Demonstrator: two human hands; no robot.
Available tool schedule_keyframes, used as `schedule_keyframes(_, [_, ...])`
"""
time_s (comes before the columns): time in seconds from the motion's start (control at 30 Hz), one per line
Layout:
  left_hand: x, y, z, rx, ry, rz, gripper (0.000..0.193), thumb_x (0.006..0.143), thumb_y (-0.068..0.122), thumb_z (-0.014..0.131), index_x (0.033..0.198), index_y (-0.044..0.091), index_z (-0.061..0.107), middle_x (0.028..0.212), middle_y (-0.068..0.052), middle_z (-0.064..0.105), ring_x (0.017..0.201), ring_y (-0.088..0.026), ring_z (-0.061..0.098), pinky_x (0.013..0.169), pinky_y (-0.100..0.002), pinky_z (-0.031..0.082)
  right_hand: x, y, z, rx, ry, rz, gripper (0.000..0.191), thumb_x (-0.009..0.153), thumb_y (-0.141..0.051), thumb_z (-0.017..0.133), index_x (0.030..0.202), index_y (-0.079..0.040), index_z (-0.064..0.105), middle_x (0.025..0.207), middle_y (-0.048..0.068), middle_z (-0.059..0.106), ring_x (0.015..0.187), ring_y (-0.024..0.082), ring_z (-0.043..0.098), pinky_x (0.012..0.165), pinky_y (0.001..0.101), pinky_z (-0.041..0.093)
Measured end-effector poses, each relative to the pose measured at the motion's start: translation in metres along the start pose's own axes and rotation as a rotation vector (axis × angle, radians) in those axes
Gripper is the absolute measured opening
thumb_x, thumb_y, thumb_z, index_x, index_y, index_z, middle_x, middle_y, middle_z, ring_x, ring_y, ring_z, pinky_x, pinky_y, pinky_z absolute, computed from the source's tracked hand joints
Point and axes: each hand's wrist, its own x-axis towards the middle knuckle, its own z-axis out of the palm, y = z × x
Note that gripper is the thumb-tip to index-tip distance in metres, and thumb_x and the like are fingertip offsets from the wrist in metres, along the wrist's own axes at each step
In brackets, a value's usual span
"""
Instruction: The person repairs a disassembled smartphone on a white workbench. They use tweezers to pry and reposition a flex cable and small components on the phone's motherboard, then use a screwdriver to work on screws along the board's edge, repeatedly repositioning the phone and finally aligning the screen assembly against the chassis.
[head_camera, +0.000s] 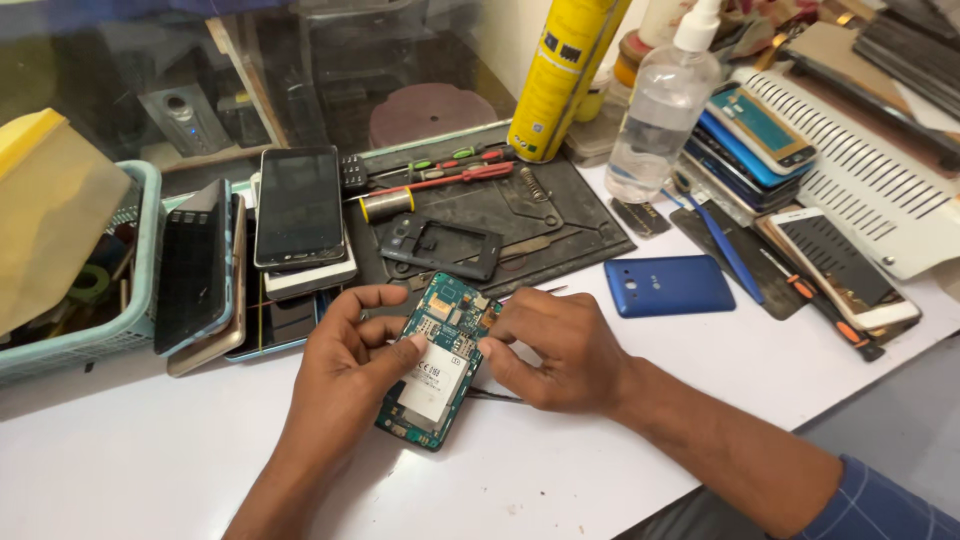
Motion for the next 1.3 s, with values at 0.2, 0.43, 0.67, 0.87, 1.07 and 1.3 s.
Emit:
schedule_keyframes(0.2, [-0.009,0.012,0.029,-0.068,-0.035,-0.020,0.046,0.082,-0.003,0.064,0.127,0.002,0.054,0.098,-0.012,0.079,0.082,-0.016,0.074,0.070,-0.030,0.061,-0.017,-0.005,-0.021,0.013,0.048,0.142,0.009,0.087,-0.010,0.075,0.084,-0.005,0.068,0.073,0.004,0.064,0.047,0.012,0.052,0.043,0.0294,0.039])
schedule_keyframes(0.43, [-0.004,0.018,0.109,-0.156,-0.138,-0.030,0.047,0.082,-0.006,0.065,0.128,0.002,0.053,0.101,-0.012,0.073,0.082,-0.015,0.071,0.070,-0.027,0.058,-0.060,-0.013,-0.089,-0.002,0.134,0.342,0.005,0.088,-0.009,0.073,0.089,-0.005,0.070,0.079,0.002,0.065,0.053,0.007,0.051,0.046,0.0246,0.040])
schedule_keyframes(0.67, [0.012,0.013,0.205,-0.170,-0.198,-0.064,0.047,0.083,-0.005,0.063,0.128,0.003,0.052,0.100,-0.013,0.073,0.078,-0.014,0.070,0.066,-0.027,0.057,-0.095,0.005,-0.153,-0.142,0.250,0.567,0.005,0.089,-0.009,0.072,0.093,-0.005,0.072,0.082,0.002,0.066,0.056,0.008,0.054,0.048,0.0245,0.042])
schedule_keyframes(0.87, [0.017,-0.001,0.245,-0.148,-0.244,-0.082,0.048,0.084,-0.003,0.061,0.131,0.006,0.057,0.100,-0.011,0.073,0.072,-0.010,0.067,0.063,-0.025,0.056,-0.114,0.033,-0.186,-0.620,0.161,0.702,0.015,0.082,-0.016,0.075,0.096,-0.012,0.078,0.087,0.004,0.068,0.059,0.021,0.063,0.053,0.0353,0.049])
schedule_keyframes(1.07, [0.026,-0.031,0.249,-0.133,-0.192,-0.018,0.027,0.087,-0.001,0.064,0.113,-0.001,0.070,0.101,-0.011,0.073,0.067,-0.007,0.062,0.063,-0.022,0.052,-0.121,0.052,-0.187,-0.834,-0.059,0.811,0.019,0.080,-0.025,0.075,0.093,-0.011,0.075,0.093,0.008,0.063,0.073,0.031,0.070,0.063,0.0455,0.056])
schedule_keyframes(1.3, [0.026,-0.044,0.248,-0.119,-0.127,-0.094,0.023,0.083,-0.003,0.065,0.106,0.002,0.068,0.094,-0.007,0.072,0.059,-0.007,0.060,0.054,-0.022,0.047,-0.121,0.057,-0.183,-0.934,-0.185,0.948,0.021,0.082,-0.028,0.073,0.094,-0.011,0.069,0.097,0.009,0.059,0.070,0.030,0.070,0.062,0.0471,0.057])
